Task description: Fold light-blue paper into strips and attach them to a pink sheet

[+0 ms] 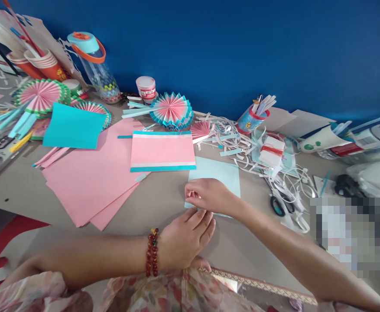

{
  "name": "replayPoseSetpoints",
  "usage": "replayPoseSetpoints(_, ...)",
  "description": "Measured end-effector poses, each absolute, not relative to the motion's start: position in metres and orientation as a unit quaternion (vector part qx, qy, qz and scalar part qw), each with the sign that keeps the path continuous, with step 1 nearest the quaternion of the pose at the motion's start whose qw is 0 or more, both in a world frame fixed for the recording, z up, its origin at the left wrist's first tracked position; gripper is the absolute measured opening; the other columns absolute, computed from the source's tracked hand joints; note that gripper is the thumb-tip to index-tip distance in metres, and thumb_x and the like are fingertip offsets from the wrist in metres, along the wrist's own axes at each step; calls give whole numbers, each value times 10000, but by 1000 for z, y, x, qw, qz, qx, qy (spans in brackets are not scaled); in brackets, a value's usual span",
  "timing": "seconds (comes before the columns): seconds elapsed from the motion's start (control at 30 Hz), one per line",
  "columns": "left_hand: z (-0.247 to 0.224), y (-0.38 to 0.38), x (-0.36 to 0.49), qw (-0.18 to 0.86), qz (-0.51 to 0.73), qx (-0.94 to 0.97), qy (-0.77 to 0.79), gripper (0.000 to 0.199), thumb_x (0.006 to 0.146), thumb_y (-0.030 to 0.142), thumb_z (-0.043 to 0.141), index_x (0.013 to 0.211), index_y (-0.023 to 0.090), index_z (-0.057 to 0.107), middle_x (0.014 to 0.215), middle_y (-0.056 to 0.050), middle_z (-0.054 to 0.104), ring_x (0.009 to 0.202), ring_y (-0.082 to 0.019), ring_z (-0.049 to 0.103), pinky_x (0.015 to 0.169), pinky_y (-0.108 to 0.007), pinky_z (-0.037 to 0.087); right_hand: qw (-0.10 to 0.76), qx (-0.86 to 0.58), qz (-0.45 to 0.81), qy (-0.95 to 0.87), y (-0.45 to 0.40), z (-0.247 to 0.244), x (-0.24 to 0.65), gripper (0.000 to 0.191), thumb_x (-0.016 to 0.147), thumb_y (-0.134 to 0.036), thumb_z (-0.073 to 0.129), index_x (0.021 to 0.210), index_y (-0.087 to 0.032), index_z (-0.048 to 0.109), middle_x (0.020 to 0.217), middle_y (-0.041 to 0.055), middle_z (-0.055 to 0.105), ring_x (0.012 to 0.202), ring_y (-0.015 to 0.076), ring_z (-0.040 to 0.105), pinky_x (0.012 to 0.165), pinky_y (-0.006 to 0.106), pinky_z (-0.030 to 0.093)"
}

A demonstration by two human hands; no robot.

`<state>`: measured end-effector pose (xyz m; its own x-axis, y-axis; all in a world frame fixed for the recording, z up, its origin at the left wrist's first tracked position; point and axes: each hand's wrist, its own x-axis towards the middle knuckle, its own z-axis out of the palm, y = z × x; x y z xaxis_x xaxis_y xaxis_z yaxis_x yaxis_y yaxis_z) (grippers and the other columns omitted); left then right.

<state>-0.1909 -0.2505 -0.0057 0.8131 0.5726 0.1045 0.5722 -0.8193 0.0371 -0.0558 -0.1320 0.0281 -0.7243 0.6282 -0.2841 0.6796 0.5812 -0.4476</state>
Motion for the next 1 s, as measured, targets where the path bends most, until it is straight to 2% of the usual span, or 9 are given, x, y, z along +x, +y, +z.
replayPoseSetpoints(0.17, -2, -250, -191, -5, 46, 953, 299, 875, 906, 713, 349, 1424, 12, 416, 1468, -224, 432, 1363, -356, 349, 1108, -470, 254, 52, 376, -262, 887, -133, 25, -60, 68, 852, -270, 624, 806, -222, 637, 821, -26, 690, 730, 127, 588, 587, 234, 285)
replayPoseSetpoints(0.3, -2, -251, -191, -8, 44, 953, 299, 889, 905, 719, 334, 1431, 5, 401, 1491, -232, 396, 1357, -347, 355, 1097, -454, 269, 63, 387, -279, 877, -130, 32, -64, 218, 928, -375, 562, 789, -216, 616, 784, -16, 669, 710, 130, 570, 579, 238, 276)
replayPoseSetpoints(0.37, -3, -251, -191, -8, 42, 953, 301, 892, 907, 722, 322, 1433, 6, 394, 1509, -233, 366, 1354, -335, 361, 1095, -440, 276, 44, 378, -298, 875, -127, 39, -61, 280, 969, -375, 491, 771, -208, 598, 752, -11, 648, 687, 125, 552, 583, 235, 288)
replayPoseSetpoints(0.57, -4, -250, -192, 0, 37, 954, 298, 889, 899, 723, 352, 1431, 13, 398, 1518, -237, 344, 1361, -333, 354, 1112, -444, 260, -71, 377, -324, 865, -128, 51, -23, 141, 920, -242, 522, 830, -202, 623, 784, -8, 653, 693, 114, 557, 649, 225, 369)
replayPoseSetpoints(0.77, -3, -250, -193, 8, 30, 952, 305, 885, 895, 727, 353, 1449, 37, 385, 1540, -211, 318, 1381, -320, 335, 1118, -435, 273, -56, 409, -333, 848, -134, 45, 38, 129, 904, -285, 569, 877, -202, 664, 819, 15, 679, 706, 131, 597, 660, 234, 424)
replayPoseSetpoints(1.0, -5, -250, -191, 5, 18, 950, 311, 875, 904, 739, 287, 1459, 72, 400, 1551, -181, 313, 1398, -304, 317, 1124, -429, 285, -24, 446, -310, 839, -158, 45, 77, 138, 908, -268, 563, 835, -204, 661, 770, 13, 658, 704, 136, 601, 633, 226, 410)
